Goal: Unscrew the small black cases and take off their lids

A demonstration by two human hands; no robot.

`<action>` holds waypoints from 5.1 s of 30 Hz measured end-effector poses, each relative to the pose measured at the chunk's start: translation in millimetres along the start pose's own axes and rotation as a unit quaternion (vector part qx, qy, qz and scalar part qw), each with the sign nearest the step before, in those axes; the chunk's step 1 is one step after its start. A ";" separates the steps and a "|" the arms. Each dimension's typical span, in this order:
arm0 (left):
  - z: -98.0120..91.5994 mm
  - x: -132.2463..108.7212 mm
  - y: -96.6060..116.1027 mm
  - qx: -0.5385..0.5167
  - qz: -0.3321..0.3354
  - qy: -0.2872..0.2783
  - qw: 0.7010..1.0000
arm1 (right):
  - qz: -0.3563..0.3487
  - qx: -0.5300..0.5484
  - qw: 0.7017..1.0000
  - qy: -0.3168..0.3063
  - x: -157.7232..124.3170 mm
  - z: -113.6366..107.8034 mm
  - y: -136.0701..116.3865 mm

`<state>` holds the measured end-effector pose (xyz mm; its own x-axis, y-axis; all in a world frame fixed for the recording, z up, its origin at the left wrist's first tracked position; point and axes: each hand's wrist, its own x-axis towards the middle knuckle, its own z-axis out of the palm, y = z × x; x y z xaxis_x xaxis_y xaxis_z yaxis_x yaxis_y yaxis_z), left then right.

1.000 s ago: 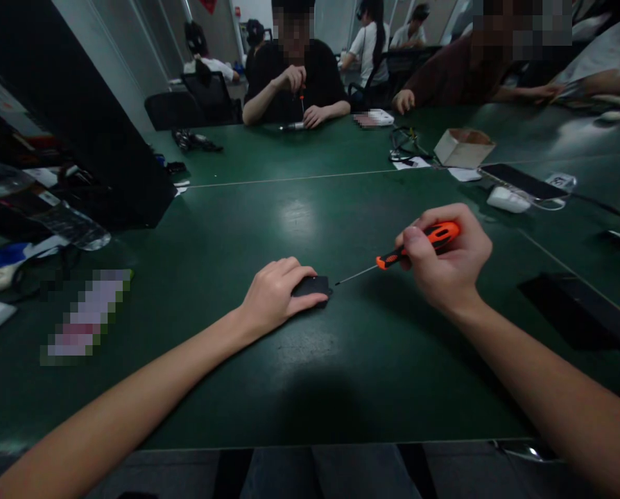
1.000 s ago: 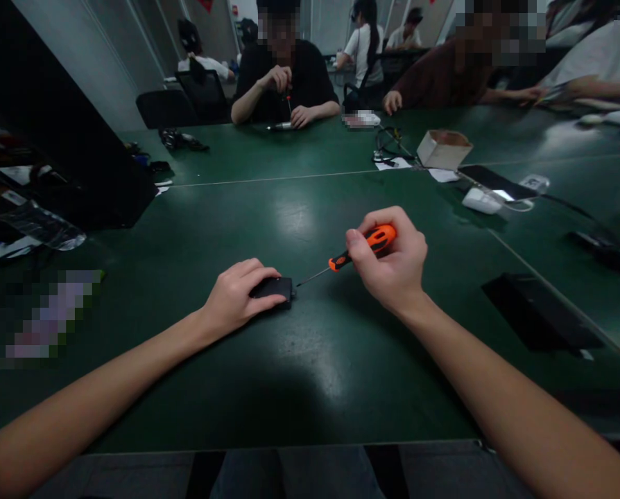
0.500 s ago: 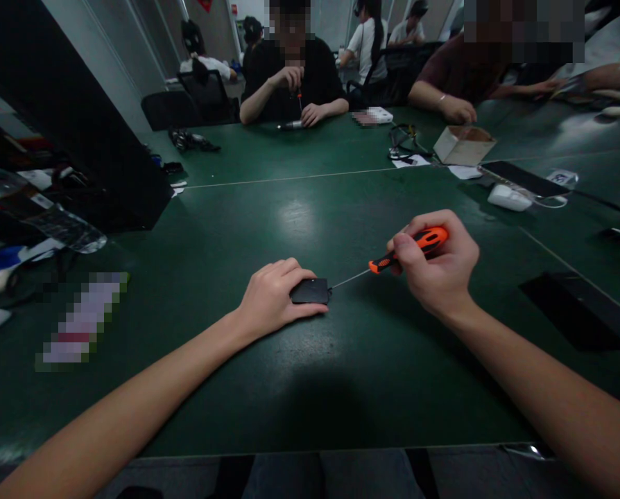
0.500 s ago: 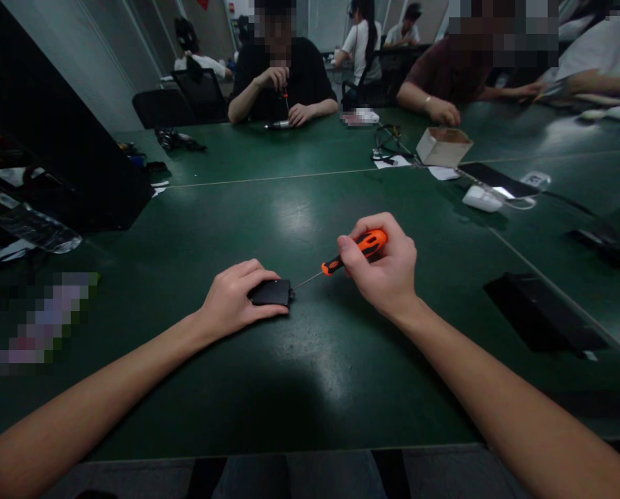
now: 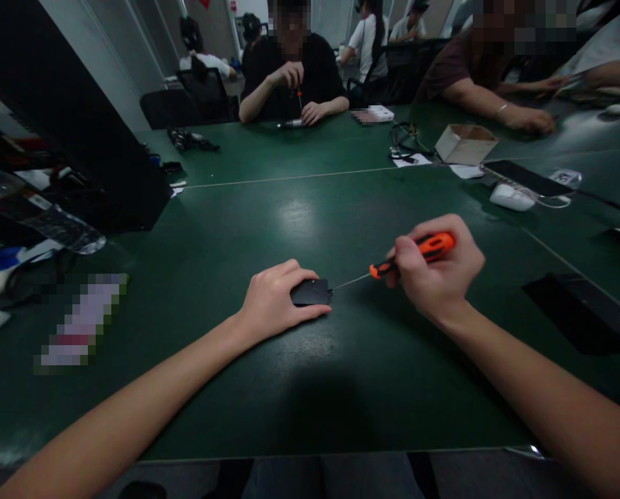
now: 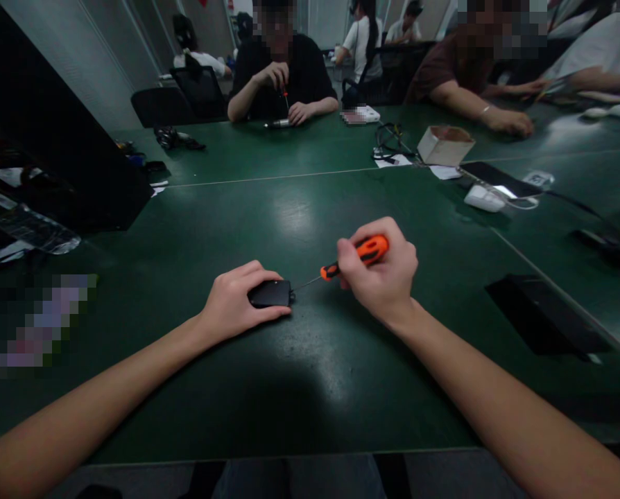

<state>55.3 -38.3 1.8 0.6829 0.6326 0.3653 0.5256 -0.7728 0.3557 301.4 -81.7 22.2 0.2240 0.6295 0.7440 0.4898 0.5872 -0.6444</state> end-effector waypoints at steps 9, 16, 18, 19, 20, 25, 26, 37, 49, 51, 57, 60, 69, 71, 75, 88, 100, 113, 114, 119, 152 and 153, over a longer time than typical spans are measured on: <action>3.0 0.1 -2.3 -0.007 0.008 0.020 1.000 | -0.115 -0.096 0.988 -0.042 -8.0 -2.1 -26.9; 4.5 -0.3 -2.1 0.012 0.002 0.035 0.999 | 0.331 0.123 0.935 0.011 -5.4 27.7 20.2; 4.6 -1.2 -2.3 0.016 0.006 0.038 0.999 | 0.352 0.139 0.926 0.010 -4.2 29.7 25.6; 4.7 -1.7 -2.5 0.016 0.008 0.042 0.999 | 0.352 0.138 0.925 0.014 -3.7 29.6 27.1; 4.9 -2.2 -2.7 0.012 0.012 0.047 0.999 | 0.351 0.137 0.926 0.021 -3.4 29.2 28.3; 7.7 -3.1 -3.3 -0.019 0.021 0.063 0.998 | 0.399 0.188 0.897 0.000 -6.6 31.5 32.2; 8.3 -3.0 -3.5 -0.028 0.020 0.064 0.997 | 0.415 0.205 0.886 -0.023 -7.9 33.0 32.7; -14.7 -12.8 -30.4 -0.122 0.014 0.009 0.992 | 0.445 0.259 0.855 -0.067 -8.8 27.7 33.2; -15.4 -14.7 -37.7 -0.119 0.005 0.006 0.993 | 0.180 0.084 0.950 -0.239 -14.3 20.0 30.1; -15.6 -14.9 -37.6 -0.126 0.008 0.006 0.992 | 0.039 0.017 0.941 -0.336 -14.2 14.4 29.9; -15.5 -15.3 -37.1 -0.151 -0.006 -0.006 0.989 | -0.144 -0.091 0.910 -0.377 -14.6 7.5 32.3; -15.7 -15.5 -35.7 -0.166 -0.011 -0.008 0.986 | -0.174 -0.130 0.908 -0.358 -16.7 9.8 31.8; -16.7 -15.0 -35.1 -0.182 -0.041 -0.011 0.982 | -0.095 -0.070 0.921 -0.372 -20.5 25.4 29.8; -17.7 -15.3 -34.6 -0.183 -0.049 -0.009 0.982 | -0.056 -0.047 0.922 -0.379 -19.8 26.7 29.6; -19.4 -15.9 -31.0 -0.197 -0.058 -0.010 0.979 | -0.036 -0.043 0.925 -0.377 -19.7 26.3 28.8; -12.7 -3.5 -48.0 -0.665 -0.293 0.150 0.671 | 0.014 -0.218 0.909 -0.354 -13.5 19.9 52.0; -11.7 -1.7 -41.4 -0.718 -0.295 0.140 0.614 | -0.018 -0.188 0.910 -0.369 -18.4 35.3 34.9; -11.5 -1.3 -39.1 -0.703 -0.290 0.119 0.639 | -0.074 -0.133 0.904 -0.400 -41.8 62.3 -20.8; -12.0 -1.3 -38.5 -0.703 -0.288 0.112 0.640 | -0.078 -0.127 0.902 -0.405 -41.6 61.7 -24.1; -14.0 -2.3 -38.8 -0.719 -0.293 0.071 0.626 | -0.059 -0.096 0.935 -0.337 -16.0 31.7 -25.7; -7.5 -9.4 -28.1 -0.594 -0.249 -0.076 0.762 | 0.239 0.109 0.904 -0.338 0.7 9.5 2.8; -7.2 -9.7 -27.7 -0.587 -0.242 -0.076 0.769 | 0.262 0.146 0.880 -0.368 -6.0 17.6 -5.4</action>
<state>30.5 -22.7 -5.5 0.6497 0.7494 -0.1274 -0.0224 0.1864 0.9822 282.6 -79.7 18.1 -0.3033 0.9492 0.0838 0.2201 0.1554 -0.9630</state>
